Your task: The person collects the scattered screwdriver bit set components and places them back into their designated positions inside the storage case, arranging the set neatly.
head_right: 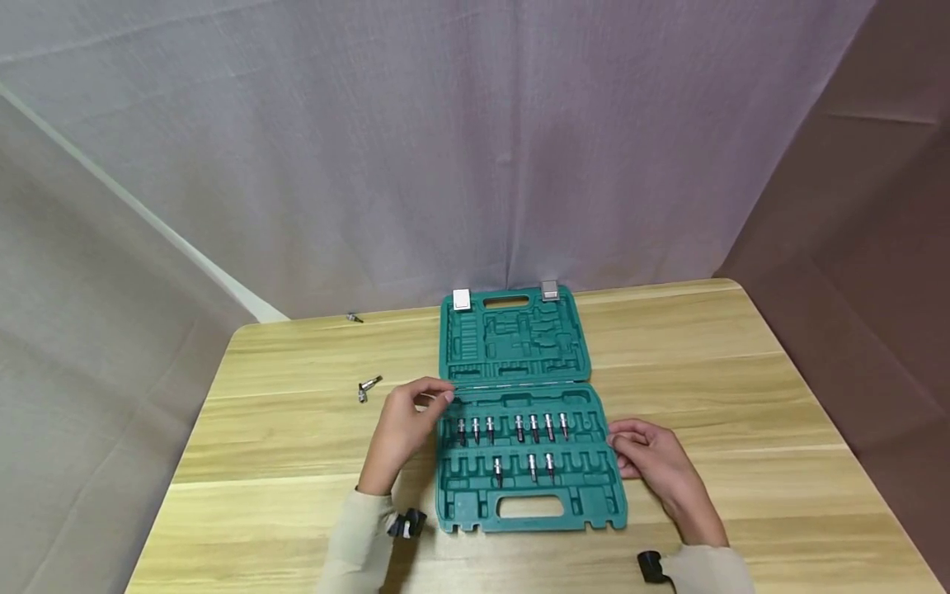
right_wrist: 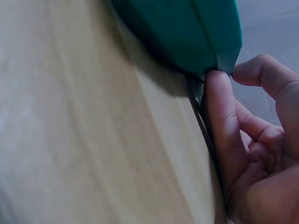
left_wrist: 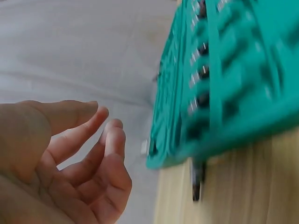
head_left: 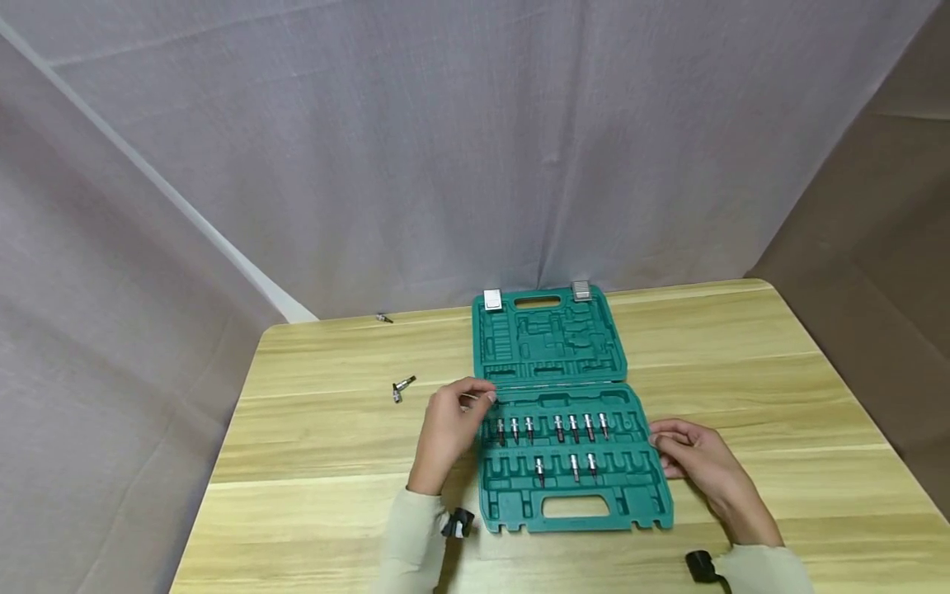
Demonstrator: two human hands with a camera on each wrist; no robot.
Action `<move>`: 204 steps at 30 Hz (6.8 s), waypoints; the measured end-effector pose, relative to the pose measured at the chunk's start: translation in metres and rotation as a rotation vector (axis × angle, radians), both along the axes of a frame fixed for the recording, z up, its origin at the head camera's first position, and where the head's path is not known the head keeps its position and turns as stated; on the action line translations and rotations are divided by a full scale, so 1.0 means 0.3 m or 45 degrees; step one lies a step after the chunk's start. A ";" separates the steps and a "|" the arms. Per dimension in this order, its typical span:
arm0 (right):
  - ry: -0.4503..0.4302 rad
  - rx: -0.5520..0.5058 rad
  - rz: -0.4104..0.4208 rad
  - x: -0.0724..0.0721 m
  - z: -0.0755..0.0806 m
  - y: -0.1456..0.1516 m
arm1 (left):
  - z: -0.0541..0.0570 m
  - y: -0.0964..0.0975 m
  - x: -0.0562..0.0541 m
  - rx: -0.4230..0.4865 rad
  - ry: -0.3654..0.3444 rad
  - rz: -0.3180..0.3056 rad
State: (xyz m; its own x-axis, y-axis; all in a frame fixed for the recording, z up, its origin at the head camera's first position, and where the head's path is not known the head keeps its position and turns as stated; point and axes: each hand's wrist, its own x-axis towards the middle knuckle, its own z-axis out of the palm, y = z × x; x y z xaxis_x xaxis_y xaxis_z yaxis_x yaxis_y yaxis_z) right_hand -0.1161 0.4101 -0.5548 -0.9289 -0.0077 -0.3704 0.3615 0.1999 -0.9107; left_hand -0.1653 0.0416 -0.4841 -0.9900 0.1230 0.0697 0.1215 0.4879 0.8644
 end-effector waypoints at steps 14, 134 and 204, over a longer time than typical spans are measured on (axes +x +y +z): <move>-0.019 0.001 -0.019 0.005 0.006 -0.002 | -0.087 -0.109 -0.032 -0.151 -0.063 0.069; 0.015 0.000 -0.008 0.001 0.010 -0.010 | -0.050 0.189 0.050 0.349 -0.296 -0.277; 0.034 0.032 -0.029 -0.010 0.009 -0.024 | -0.132 0.479 0.136 -0.328 0.076 -0.141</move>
